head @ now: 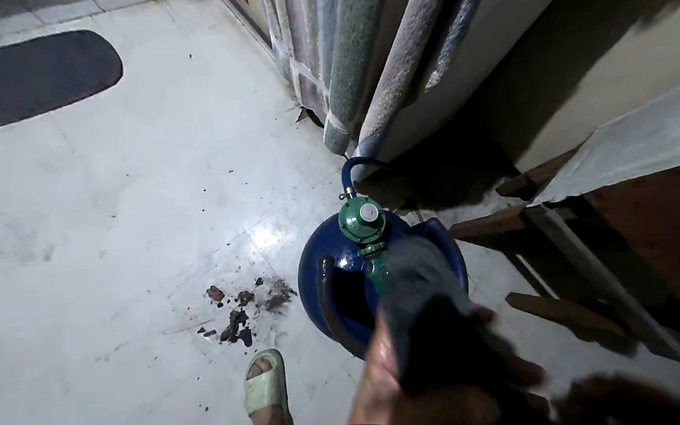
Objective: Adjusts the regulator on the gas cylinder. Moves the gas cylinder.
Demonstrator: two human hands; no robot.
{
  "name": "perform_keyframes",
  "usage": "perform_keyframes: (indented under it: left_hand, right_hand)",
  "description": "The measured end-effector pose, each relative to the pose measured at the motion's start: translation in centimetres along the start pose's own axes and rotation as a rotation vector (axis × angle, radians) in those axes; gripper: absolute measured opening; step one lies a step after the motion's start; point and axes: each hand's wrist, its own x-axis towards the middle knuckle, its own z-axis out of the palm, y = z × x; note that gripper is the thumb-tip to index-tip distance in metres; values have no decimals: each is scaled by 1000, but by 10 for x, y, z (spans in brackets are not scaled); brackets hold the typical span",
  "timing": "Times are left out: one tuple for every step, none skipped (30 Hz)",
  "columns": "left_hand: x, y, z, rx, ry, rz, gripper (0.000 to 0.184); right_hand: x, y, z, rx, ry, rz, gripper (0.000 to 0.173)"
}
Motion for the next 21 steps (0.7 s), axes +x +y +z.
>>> perform_keyframes:
  left_hand:
    - [13,13,8,41,170,-50,49]
    - [28,19,14,141,318,-94,49]
    - [45,20,15,255,422,-142,60]
    - [60,16,15,382,490,-198,67]
    - [73,9,14,518,537,-266,72]
    - [84,1,12,656,558,-350,76]
    - [92,-6,10,781,547,-440,78]
    - [99,-12,11,899,507,-520,77]
    - [105,-15,14,997,463,-595,74]
    - [109,-18,16,1052,431,-640,69]
    - [111,-21,16,1068,416,-647,61]
    - [113,-23,14,1060,419,-614,53]
    - [113,-27,10,1038,443,-543,43]
    - [113,-31,5,1015,475,-462,37]
    - [113,-36,0,1002,506,-390,34]
    - [113,-40,-3,1000,528,-350,35]
    - [115,-43,-5,1015,539,-339,37]
    - [116,-44,-5,1054,532,-357,42]
    - [116,-45,-6,1102,516,-386,46]
    - [115,-45,-7,1148,491,-411,48]
    - [113,-47,-9,1197,460,-422,46]
  right_hand:
    - [15,-2,-8,-99,110,-37,28]
    - [28,5,-15,-177,229,-52,25]
    - [40,19,-17,-221,353,-56,25]
    - [50,33,-16,-256,455,-27,26]
    - [58,44,-11,-293,506,24,29]
    - [66,52,-5,-355,513,71,35]
    - [73,57,1,-431,503,114,39]
    - [81,62,8,-499,479,144,42]
    - [88,67,12,-553,449,149,45]
    - [96,73,16,-572,413,148,46]
    - [104,77,21,-562,380,154,48]
    - [114,79,25,-530,349,192,49]
    - [123,80,31,-475,336,246,48]
    - [131,83,38,-406,348,295,47]
    - [137,88,45,-339,380,337,46]
    - [141,92,50,-278,413,368,46]
    - [143,94,55,-224,450,385,43]
    - [144,94,58,-172,486,382,39]
    - [143,94,62,-140,525,358,33]
    - [142,93,63,-140,552,332,29]
    - [140,93,63,-161,542,308,29]
